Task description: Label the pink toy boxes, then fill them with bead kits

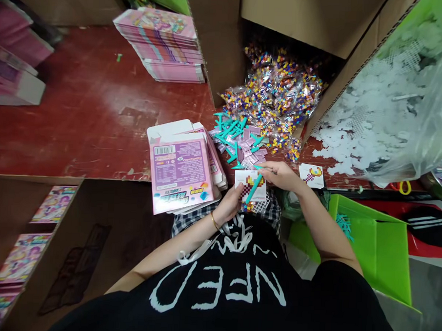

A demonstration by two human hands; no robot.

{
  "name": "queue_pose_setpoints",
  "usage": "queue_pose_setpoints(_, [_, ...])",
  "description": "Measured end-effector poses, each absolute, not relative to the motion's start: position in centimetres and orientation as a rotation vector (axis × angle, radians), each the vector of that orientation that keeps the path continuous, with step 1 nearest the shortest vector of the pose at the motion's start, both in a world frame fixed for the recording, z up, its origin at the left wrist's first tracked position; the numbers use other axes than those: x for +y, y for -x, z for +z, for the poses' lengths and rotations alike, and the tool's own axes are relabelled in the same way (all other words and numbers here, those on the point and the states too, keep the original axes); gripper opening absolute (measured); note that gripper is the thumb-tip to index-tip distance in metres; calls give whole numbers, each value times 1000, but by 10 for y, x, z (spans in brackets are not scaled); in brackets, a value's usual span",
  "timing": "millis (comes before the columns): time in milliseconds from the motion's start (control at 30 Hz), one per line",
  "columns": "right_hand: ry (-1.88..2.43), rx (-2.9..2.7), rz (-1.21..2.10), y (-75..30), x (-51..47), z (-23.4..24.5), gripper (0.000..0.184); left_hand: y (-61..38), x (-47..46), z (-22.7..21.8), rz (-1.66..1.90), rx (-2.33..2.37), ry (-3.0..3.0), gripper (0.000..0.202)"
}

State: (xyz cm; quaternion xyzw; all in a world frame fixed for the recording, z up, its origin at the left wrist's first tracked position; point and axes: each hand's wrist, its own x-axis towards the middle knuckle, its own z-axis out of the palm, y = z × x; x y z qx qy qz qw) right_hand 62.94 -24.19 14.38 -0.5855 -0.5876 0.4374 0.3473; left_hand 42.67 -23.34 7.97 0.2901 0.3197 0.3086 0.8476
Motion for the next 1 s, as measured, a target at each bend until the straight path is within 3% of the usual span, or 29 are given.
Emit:
queue_pose_setpoints(100, [1556, -1572, 818, -612, -240, 139, 40, -421, -237, 89, 694, 667, -757, 64])
queue_pose_setpoints(167, [1572, -1519, 670, -605, -241, 142, 47, -415, -238, 101, 724, 652, -818, 60])
queue_pose_setpoints(267, [1492, -1435, 884, -594, -248, 160, 69, -403, -240, 129, 696, 587, -948, 53])
queue_pose_setpoints(333, [1397, -1393, 1148, -583, -249, 176, 67, -391, -239, 149, 709, 565, -1095, 55])
queue_pose_setpoints(467, [1226, -1266, 1270, -558, -209, 199, 59, -349, -223, 175, 1053, 731, -1520, 90])
queue_pose_setpoints(533, [1118, -1211, 1210, -544, -160, 200, 63, -322, -207, 174, 1265, 969, -1741, 105])
queue_pose_setpoints(600, [1021, -1149, 1112, -528, -100, 193, 67, -297, -190, 163, 1352, 1266, -1884, 106])
queue_pose_setpoints(733, [1030, -1078, 1101, -491, -7, 164, 69, -272, -169, 130, 1182, 1512, -1903, 104])
queue_pose_setpoints(900, [1132, -1269, 1535, -464, -8, 143, 70, -273, -166, 115, 1171, 1479, -1765, 110])
queue_pose_setpoints(1000, [1065, -1482, 1591, -469, -45, 156, 63, -271, -169, 126, 1165, 1370, -1577, 122])
